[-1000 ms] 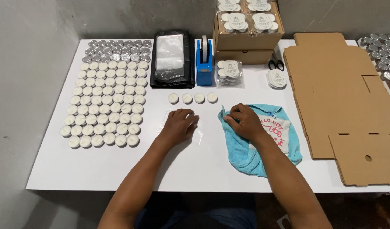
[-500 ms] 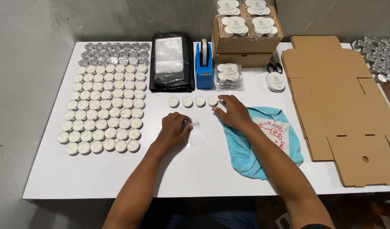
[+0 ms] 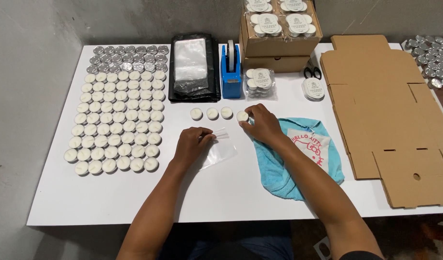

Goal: The person is cleaning small white candle containers with a blue cloth and then placing them into small plastic bags for packaging.

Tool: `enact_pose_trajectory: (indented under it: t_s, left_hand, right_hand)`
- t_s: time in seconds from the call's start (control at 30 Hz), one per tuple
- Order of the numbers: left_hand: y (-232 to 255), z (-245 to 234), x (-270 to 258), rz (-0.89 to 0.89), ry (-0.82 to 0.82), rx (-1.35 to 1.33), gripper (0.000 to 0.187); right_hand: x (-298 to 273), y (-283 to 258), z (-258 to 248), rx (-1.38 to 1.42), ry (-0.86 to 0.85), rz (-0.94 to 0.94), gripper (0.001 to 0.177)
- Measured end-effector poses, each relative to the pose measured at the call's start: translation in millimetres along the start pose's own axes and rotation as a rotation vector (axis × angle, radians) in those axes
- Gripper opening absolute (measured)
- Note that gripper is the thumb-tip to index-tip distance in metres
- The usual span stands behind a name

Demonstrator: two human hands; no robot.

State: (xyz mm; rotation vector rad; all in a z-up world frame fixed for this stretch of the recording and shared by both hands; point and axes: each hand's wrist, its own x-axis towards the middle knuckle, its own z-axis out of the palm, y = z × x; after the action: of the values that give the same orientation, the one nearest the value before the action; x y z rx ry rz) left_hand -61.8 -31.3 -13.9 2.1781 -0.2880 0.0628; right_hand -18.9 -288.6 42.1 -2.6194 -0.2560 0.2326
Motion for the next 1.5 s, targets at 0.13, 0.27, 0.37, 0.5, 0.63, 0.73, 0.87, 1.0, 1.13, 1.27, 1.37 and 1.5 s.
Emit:
enact_pose_trajectory:
  t_s: [0.13,0.27,0.37,0.5,0.63,0.73,0.87,1.0,1.13,1.27,1.37,1.5]
  left_hand:
    - [7.4,-1.3,-2.8,0.052,0.027,0.031,0.023]
    - [6.0,2.7,-1.1,0.059,0.04,-0.014,0.027]
    - [17.6,-1.9,-4.8,0.148,0.05,0.001,0.029]
    - [15.7,-2.1,-2.9,0.212,0.05,0.017,0.033]
    - [20.3,-1.1,-5.4,0.236,0.043,0.035,0.035]
    - [16.0,0.0,-4.5,0.24,0.038,0.056,0.034]
    - [20.3,-1.4,-4.2,0.211,0.028,0.072,0.035]
    - [2.6,4.5,-3.3,0.228,0.037,0.145,0.031]
    - [0.8,0.4,-3.2,0.22,0.025,0.151,0.029]
    - [-2.3,-12.1,-2.9,0.119,-0.012,0.048,0.029]
    - [4.9,-28.8,-6.5,0.129,-0.037,0.036,0.027]
    - [-6.1,-37.1,-4.4,0.142,-0.036,0.044,0.023]
  right_hand:
    - [-18.1,0.2,-2.4,0.027,-0.043,-0.018,0.048]
    - [-25.1,10.8,2.7,0.156,-0.046,-0.126,0.047]
    - [-27.6,17.9,7.2,0.172,-0.069,-0.195,0.046]
    - [-27.7,18.8,11.4,0.139,-0.14,-0.271,0.049]
    - [-30.3,14.6,11.9,0.109,-0.167,-0.295,0.046]
    - [-30.0,14.2,12.1,0.087,-0.213,-0.303,0.046]
    - [-31.0,15.7,10.7,0.145,-0.218,-0.321,0.049]
    - [-34.9,12.9,9.8,0.235,-0.246,-0.317,0.049]
    - [-35.8,14.3,8.4,0.252,-0.272,-0.326,0.053]
    - [-26.0,32.2,17.4,0.249,-0.09,-0.29,0.036]
    - [-17.5,48.3,21.2,0.221,0.039,-0.259,0.022]
    - [-6.2,69.3,21.8,0.138,0.152,-0.217,0.02]
